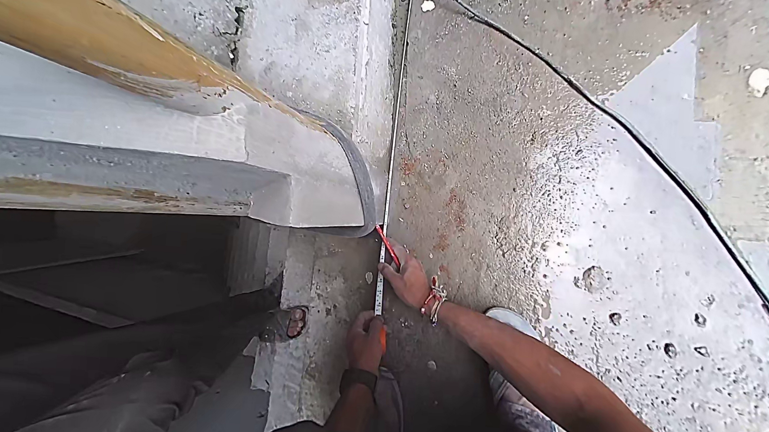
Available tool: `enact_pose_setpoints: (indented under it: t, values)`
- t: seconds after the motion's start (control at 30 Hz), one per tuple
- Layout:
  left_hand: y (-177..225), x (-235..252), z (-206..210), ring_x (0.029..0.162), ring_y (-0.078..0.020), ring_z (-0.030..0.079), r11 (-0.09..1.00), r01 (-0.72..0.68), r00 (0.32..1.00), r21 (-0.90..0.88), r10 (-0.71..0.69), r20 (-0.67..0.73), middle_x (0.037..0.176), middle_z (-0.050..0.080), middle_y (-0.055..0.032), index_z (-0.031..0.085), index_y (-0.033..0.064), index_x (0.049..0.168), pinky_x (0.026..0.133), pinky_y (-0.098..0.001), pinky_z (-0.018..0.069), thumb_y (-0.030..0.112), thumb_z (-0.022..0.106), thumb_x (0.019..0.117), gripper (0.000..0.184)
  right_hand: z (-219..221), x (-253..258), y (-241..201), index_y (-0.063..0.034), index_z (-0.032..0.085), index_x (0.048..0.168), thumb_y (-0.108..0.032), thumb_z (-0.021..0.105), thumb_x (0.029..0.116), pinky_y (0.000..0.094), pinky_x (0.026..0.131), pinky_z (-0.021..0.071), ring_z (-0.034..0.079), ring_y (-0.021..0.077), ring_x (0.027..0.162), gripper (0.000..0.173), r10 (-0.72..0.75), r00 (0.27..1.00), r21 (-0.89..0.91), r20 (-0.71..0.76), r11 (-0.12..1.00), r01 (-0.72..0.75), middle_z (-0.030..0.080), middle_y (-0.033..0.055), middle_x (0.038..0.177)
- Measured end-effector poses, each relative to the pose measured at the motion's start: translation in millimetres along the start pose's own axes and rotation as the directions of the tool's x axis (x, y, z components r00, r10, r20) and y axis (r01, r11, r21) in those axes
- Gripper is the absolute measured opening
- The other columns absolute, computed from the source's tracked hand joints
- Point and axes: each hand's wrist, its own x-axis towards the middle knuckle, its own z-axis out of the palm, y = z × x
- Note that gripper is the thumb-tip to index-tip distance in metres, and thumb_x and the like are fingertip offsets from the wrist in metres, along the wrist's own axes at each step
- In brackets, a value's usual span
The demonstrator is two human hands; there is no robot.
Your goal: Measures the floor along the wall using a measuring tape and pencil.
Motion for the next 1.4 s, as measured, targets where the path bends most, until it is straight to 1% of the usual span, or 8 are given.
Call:
enact_pose_setpoints:
  t: [0.2,0.3,0.43,0.53,0.63,0.73,0.87,1.4]
  values:
    - [0.1,0.6,-0.5,0.081,-0.0262,0.068,1.0,-0.003,1.0,0.005,0.003,0.003,0.097,0.069,-0.0223,0.062,-0.009,0.118,0.077,-0.042,0.057,0.006,0.058,0.1037,0.022,0.0,0.2,-0.7,-0.0114,0.034,0.161,-0.026,0.057,0.1041,0.0465,0.088,0.0517,0.066,0.028,0.088,0.063,0.002,1.0,-0.014,0.003,1.0,-0.002,0.069,0.0185,0.115]
    - [-1.3,1.7,0.0,0.081,-0.0265,0.069,1.0,-0.008,1.0,0.0,0.008,0.0,0.097,0.069,-0.0226,0.062,-0.0091,0.118,0.078,-0.0423,0.0576,0.006,0.058,0.1035,0.021,0.4,0.9,-0.4,-0.0107,0.034,0.161,-0.025,0.058,0.1037,0.0479,0.093,0.0518,0.068,0.0294,0.097,0.064,0.0,1.0,-0.013,-0.003,1.0,0.0,0.068,0.0193,0.125]
    - [-3.4,1.6,-0.2,0.081,-0.0259,0.068,1.0,-0.012,1.0,0.004,0.012,0.003,0.097,0.069,-0.022,0.063,-0.0085,0.117,0.077,-0.0417,0.0571,0.006,0.058,0.1035,0.021,3.8,1.9,1.6,-0.0113,0.031,0.162,-0.026,0.06,0.1024,0.0491,0.091,0.0524,0.068,0.0313,0.094,0.068,-0.001,1.0,-0.01,-0.026,1.0,0.001,0.068,0.0208,0.122]
    - [-2.0,0.8,-0.5,0.08,-0.0261,0.068,1.0,-0.01,1.0,0.005,0.01,0.0,0.096,0.069,-0.0219,0.063,-0.0086,0.117,0.076,-0.0418,0.0567,0.007,0.058,0.1036,0.021,4.6,3.9,2.8,-0.0112,0.027,0.163,-0.026,0.061,0.1021,0.0489,0.096,0.0522,0.069,0.0312,0.102,0.072,-0.002,1.0,0.004,-0.024,1.0,0.002,0.065,0.0206,0.134]
    - [-1.7,0.9,-0.2,0.081,-0.0261,0.068,1.0,-0.013,1.0,0.011,0.013,0.002,0.097,0.068,-0.0218,0.063,-0.0082,0.117,0.076,-0.0419,0.0568,0.007,0.058,0.1034,0.021,3.4,5.9,2.6,-0.0124,0.025,0.164,-0.028,0.061,0.1022,0.0496,0.097,0.0519,0.069,0.0317,0.104,0.073,0.014,1.0,0.004,-0.003,1.0,-0.014,0.064,0.0205,0.134]
    - [-0.1,0.7,0.2,0.082,-0.0266,0.067,1.0,-0.002,1.0,0.002,0.002,0.002,0.098,0.068,-0.0222,0.063,-0.0085,0.118,0.077,-0.0425,0.0565,0.007,0.057,0.104,0.021,2.0,6.8,0.7,-0.0138,0.022,0.165,-0.029,0.06,0.1023,0.048,0.088,0.0527,0.067,0.0298,0.09,0.075,0.03,1.0,0.005,0.01,1.0,-0.03,0.068,0.02,0.12]
    - [0.5,0.3,0.0,0.081,-0.0258,0.067,1.0,0.003,1.0,0.009,-0.003,0.007,0.097,0.068,-0.0215,0.063,-0.0081,0.117,0.077,-0.0421,0.0568,0.007,0.057,0.1043,0.021,1.7,7.7,1.8,-0.0157,0.02,0.166,-0.031,0.06,0.1025,0.0475,0.084,0.0531,0.065,0.0284,0.083,0.076,0.043,0.999,0.004,0.033,0.999,-0.043,0.069,0.0188,0.112]
    - [1.3,2.4,-2.6,0.081,-0.028,0.068,1.0,0.005,1.0,0.023,-0.006,0.027,0.097,0.068,-0.0225,0.063,-0.0081,0.118,0.077,-0.0441,0.0573,0.007,0.057,0.1042,0.021,3.1,7.1,-0.5,-0.0149,0.02,0.165,-0.032,0.061,0.1017,0.0498,0.084,0.0531,0.065,0.0303,0.08,0.078,0.056,0.998,-0.03,0.023,0.998,-0.056,0.069,0.0178,0.1]
